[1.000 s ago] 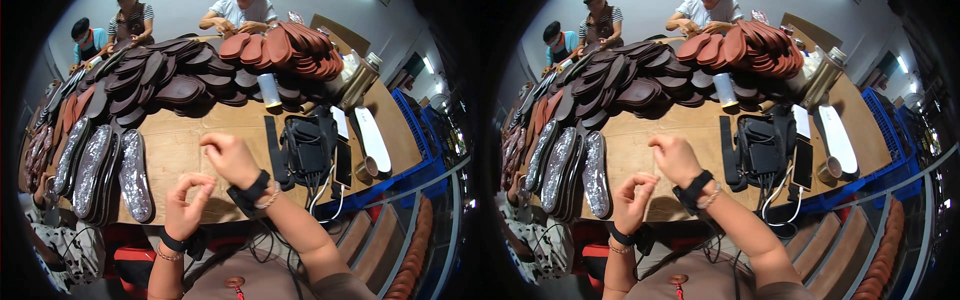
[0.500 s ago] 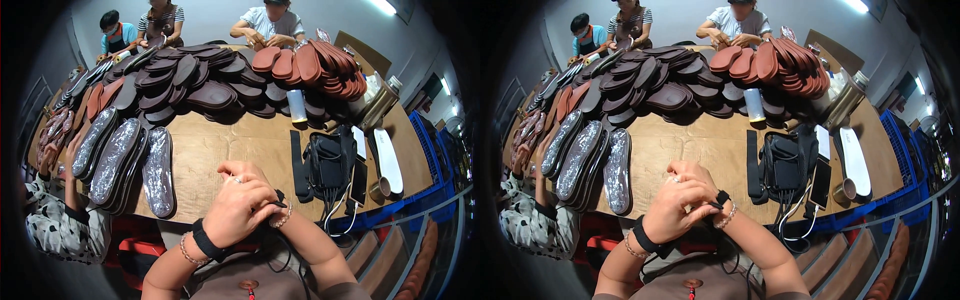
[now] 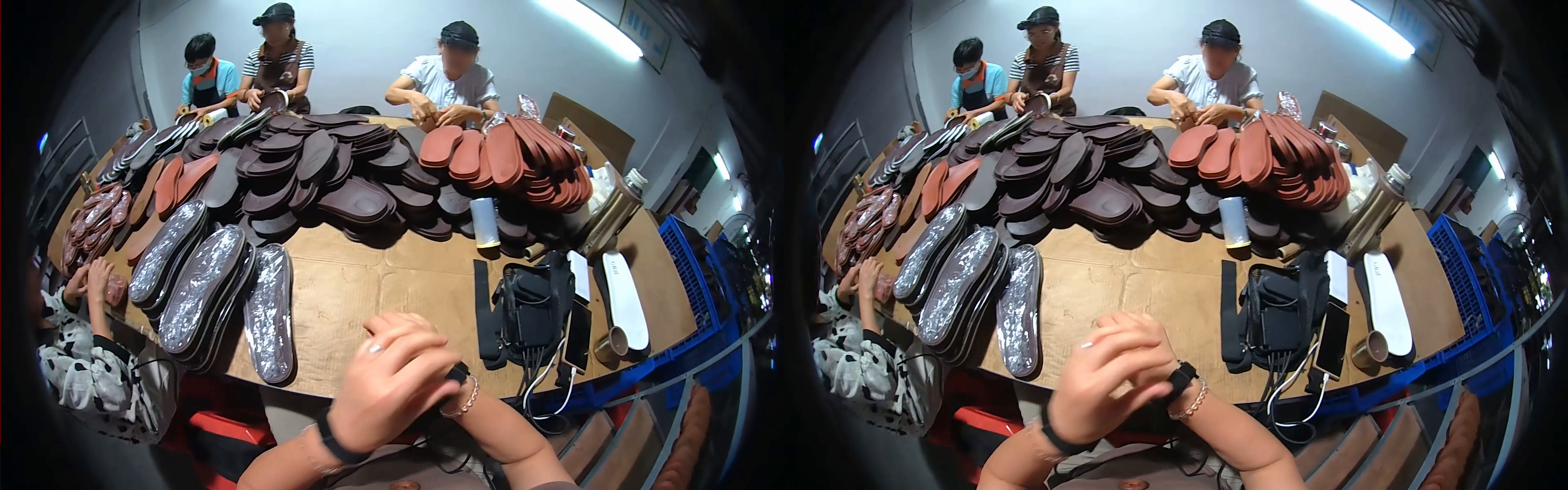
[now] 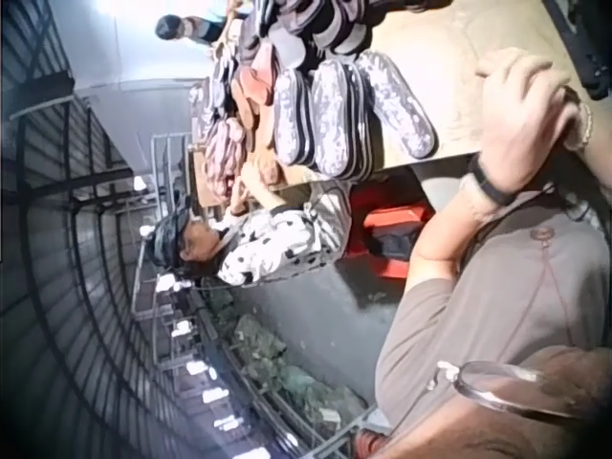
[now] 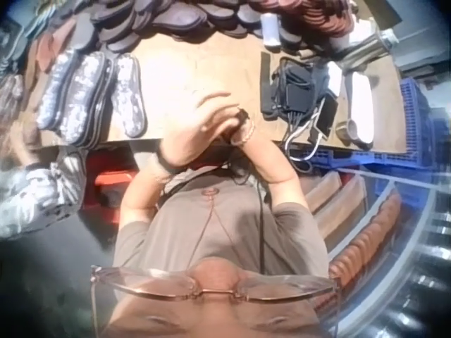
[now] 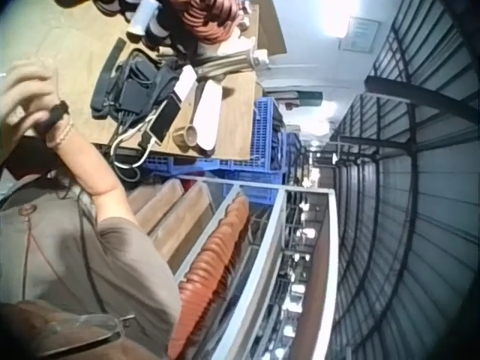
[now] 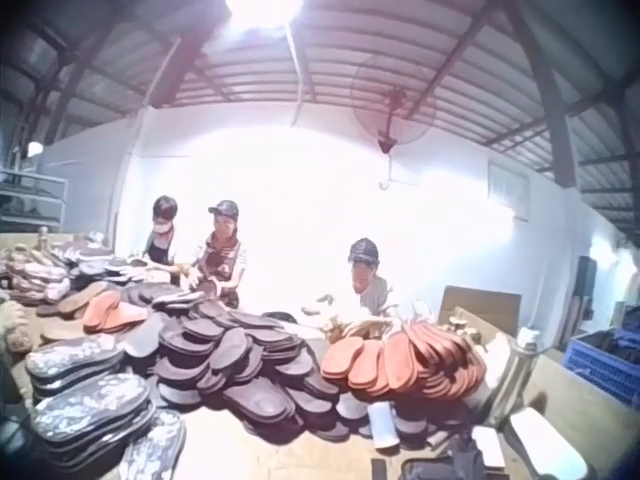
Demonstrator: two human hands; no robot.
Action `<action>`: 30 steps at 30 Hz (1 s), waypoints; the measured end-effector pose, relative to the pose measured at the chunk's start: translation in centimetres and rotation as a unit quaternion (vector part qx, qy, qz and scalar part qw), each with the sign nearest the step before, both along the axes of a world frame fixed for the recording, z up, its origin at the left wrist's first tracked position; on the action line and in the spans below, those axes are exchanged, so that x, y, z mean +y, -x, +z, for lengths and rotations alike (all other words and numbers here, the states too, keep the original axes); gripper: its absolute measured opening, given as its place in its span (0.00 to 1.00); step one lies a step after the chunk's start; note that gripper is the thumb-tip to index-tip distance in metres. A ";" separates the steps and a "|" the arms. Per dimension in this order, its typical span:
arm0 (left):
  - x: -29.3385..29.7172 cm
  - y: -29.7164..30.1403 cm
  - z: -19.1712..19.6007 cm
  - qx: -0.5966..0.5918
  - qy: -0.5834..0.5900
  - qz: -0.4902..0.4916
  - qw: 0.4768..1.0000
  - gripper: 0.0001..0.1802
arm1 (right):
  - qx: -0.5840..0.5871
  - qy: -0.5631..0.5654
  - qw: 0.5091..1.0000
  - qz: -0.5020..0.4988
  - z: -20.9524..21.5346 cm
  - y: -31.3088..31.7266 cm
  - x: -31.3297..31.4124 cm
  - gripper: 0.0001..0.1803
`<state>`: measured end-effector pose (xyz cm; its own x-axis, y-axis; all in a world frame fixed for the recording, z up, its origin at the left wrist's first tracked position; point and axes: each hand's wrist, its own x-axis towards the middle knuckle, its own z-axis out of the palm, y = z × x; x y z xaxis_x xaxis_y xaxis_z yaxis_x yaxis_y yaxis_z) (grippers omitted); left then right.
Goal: The person is seen manufacturing shoe insoles by applying adhesive tape and wrapping them with a protective material.
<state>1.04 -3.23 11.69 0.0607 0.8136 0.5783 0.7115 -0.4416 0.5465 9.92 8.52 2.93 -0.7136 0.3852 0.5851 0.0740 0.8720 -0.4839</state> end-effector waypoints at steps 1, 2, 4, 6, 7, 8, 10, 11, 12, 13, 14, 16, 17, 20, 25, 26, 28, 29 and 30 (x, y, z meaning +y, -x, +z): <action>-1.3 0.8 1.7 -0.046 -0.040 -0.023 0.998 0.20 | -0.029 0.012 0.999 -0.012 0.3 -0.4 0.9 0.06; -2.6 1.6 3.1 -0.058 -0.115 -0.043 0.991 0.19 | -0.060 0.013 0.997 -0.044 0.6 -0.5 1.7 0.06; -5.5 2.1 5.0 -0.150 -0.246 -0.037 0.957 0.20 | 0.019 -0.015 0.992 -0.126 1.6 -1.2 5.0 0.08; -8.0 2.7 6.6 -0.099 -0.241 -0.064 0.963 0.12 | 0.081 0.107 0.972 -0.191 2.3 -1.5 9.1 0.10; -8.9 2.1 6.6 -0.135 -0.308 -0.003 0.942 0.10 | 0.080 0.154 0.966 -0.194 2.4 -1.7 11.0 0.10; -10.2 1.2 6.4 -0.170 -0.271 0.044 0.946 0.09 | 0.080 0.217 0.949 -0.216 2.2 -1.7 12.6 0.10; -10.9 1.3 5.7 -0.286 -0.327 -0.054 0.899 0.04 | 0.080 0.223 0.956 -0.171 1.0 -1.1 14.4 0.10; -11.4 1.7 5.6 -0.327 -0.333 -0.077 0.881 0.03 | 0.059 0.259 0.948 -0.177 0.5 -0.8 15.2 0.09; -11.7 1.6 5.3 -0.366 -0.339 -0.103 0.860 0.06 | 0.069 0.249 0.956 -0.139 -0.2 -0.1 15.6 0.09; -12.6 3.4 5.7 -0.292 -0.212 -0.181 0.915 0.15 | 0.063 0.270 0.953 -0.118 -0.8 0.7 15.9 0.09; -13.0 3.6 5.6 -0.325 -0.220 -0.176 0.903 0.17 | 0.057 0.289 0.951 -0.097 -1.3 1.6 16.2 0.10; -14.1 3.7 5.4 -0.381 -0.199 -0.167 0.887 0.20 | 0.061 0.395 0.913 -0.086 -2.0 3.8 16.8 0.11; -14.7 3.6 5.3 -0.408 -0.180 -0.166 0.880 0.22 | 0.057 0.412 0.904 -0.100 -2.3 5.0 17.1 0.15; -16.1 2.4 5.3 -0.503 -0.090 -0.157 0.845 0.28 | 0.066 0.542 0.830 -0.114 -2.7 7.8 17.9 0.28; -16.5 1.9 6.8 -0.659 0.130 -0.045 0.740 0.38 | 0.097 0.534 0.830 -0.131 -2.6 11.8 18.3 0.40; -16.0 1.9 6.7 -0.606 0.020 -0.120 0.786 0.34 | 0.112 0.544 0.822 -0.128 -2.7 12.4 18.3 0.41; -15.0 2.2 6.2 -0.542 -0.087 -0.188 0.815 0.31 | 0.118 0.552 0.814 -0.134 -2.7 13.3 18.6 0.40; -14.6 2.3 5.9 -0.503 -0.137 -0.151 0.840 0.30 | 0.118 0.540 0.820 -0.148 -2.8 13.5 18.8 0.38; -14.2 2.5 5.5 -0.459 -0.187 -0.113 0.861 0.28 | 0.079 0.532 0.826 -0.167 -2.7 13.6 19.0 0.36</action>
